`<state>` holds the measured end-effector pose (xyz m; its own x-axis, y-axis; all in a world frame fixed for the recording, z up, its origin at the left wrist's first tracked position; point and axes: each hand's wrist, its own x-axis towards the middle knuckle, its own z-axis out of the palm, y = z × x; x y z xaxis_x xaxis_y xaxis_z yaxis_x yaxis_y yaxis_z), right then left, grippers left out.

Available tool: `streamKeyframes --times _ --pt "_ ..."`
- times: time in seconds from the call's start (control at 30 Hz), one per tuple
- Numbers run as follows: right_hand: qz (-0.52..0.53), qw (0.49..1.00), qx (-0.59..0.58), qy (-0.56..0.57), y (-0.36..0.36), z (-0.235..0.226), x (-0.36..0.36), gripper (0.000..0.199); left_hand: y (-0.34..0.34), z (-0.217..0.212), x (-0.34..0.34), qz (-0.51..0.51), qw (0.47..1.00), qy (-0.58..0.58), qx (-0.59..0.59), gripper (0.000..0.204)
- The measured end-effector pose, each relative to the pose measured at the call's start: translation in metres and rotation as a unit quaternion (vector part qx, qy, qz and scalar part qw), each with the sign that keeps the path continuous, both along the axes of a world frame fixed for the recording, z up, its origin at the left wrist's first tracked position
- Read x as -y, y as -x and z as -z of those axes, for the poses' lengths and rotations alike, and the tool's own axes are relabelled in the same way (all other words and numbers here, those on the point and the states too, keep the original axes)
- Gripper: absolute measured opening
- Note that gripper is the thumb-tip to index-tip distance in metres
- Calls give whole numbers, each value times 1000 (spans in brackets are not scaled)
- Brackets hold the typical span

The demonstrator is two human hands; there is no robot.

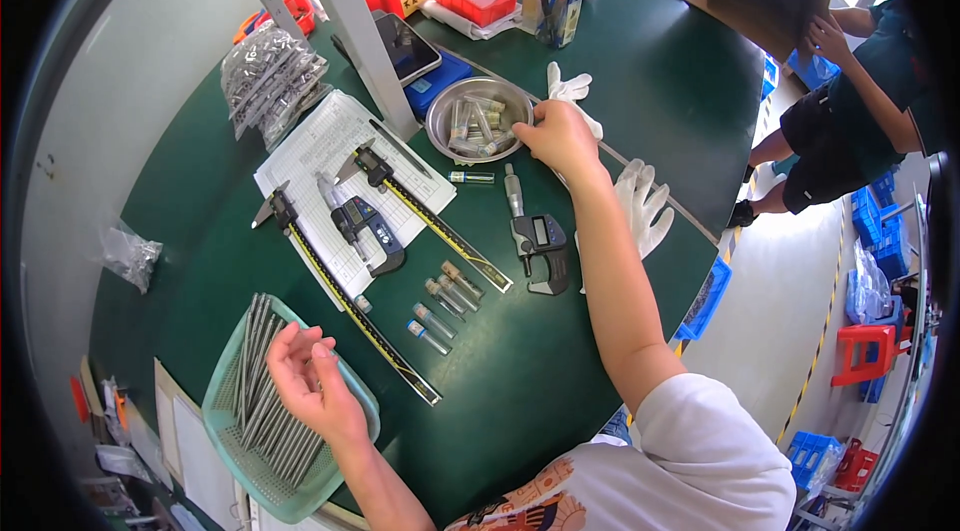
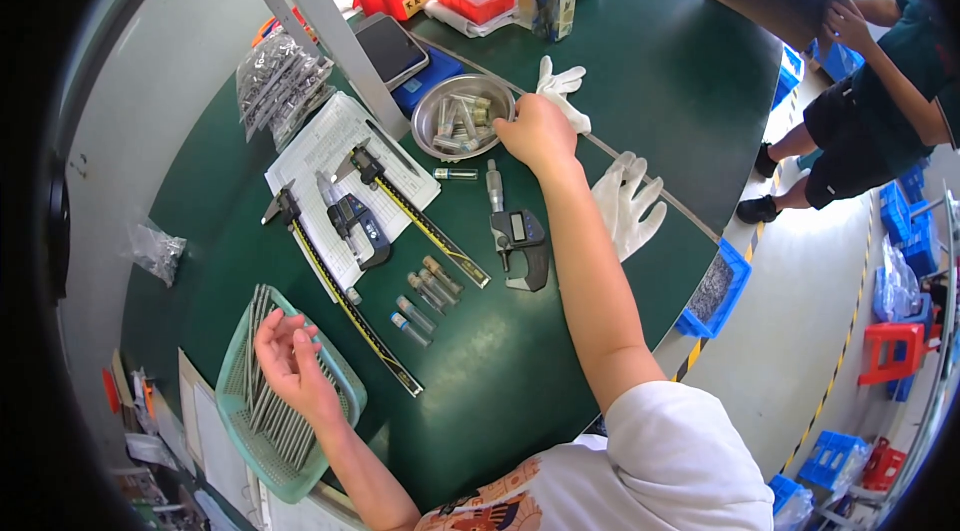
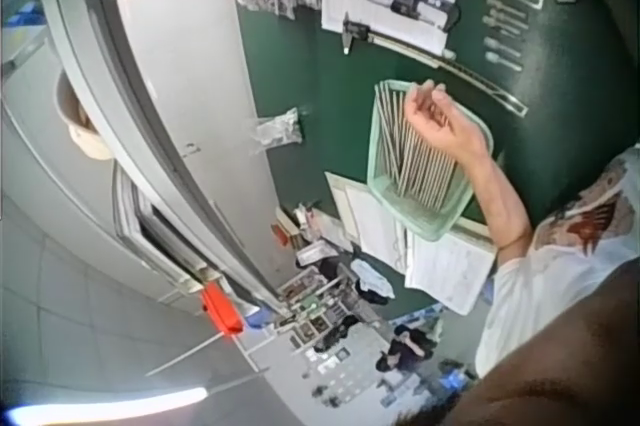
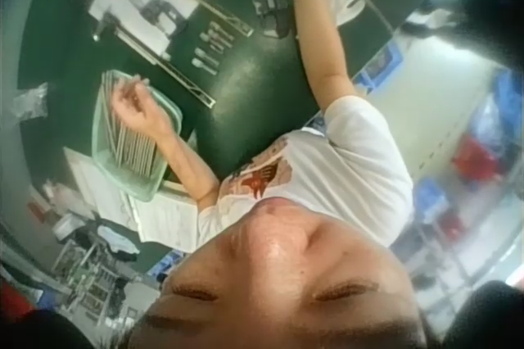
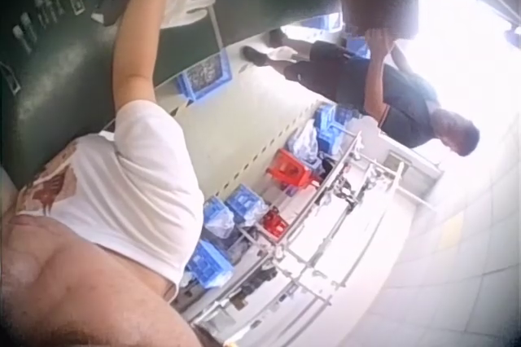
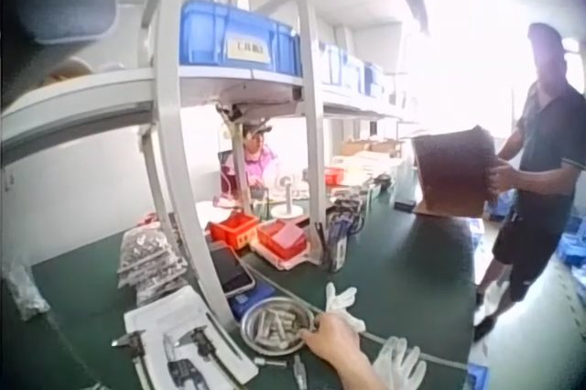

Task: Measuring the dimensions of metal rods using a digital micrometer for quality control.

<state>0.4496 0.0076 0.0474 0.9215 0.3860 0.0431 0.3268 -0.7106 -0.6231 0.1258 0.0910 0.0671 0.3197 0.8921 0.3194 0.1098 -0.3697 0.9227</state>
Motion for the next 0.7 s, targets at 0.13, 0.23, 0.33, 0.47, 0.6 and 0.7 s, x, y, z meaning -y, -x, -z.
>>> streamKeyframes --times 0.13,0.23,0.33,0.47,0.6,0.7 --pt "-14 997 -68 23 -1 -3 5 28 0 1 1 -2 1000 -1 -3 29" --pt "-19 996 -72 52 1 -8 10 30 0 0 1 -2 1000 -1 -6 29" --pt "-16 995 -73 64 2 -12 10 31 -1 0 1 -2 1000 -4 -8 29" --pt "-14 991 -92 92 3 -16 9 32 -2 -1 2 -1 1000 3 -19 29" --pt "-28 992 -89 86 5 -17 9 34 -2 -1 3 1 1000 -9 -16 29" --pt "-9 995 -51 84 10 -14 5 23 -3 -1 4 -4 1000 -8 -20 29"
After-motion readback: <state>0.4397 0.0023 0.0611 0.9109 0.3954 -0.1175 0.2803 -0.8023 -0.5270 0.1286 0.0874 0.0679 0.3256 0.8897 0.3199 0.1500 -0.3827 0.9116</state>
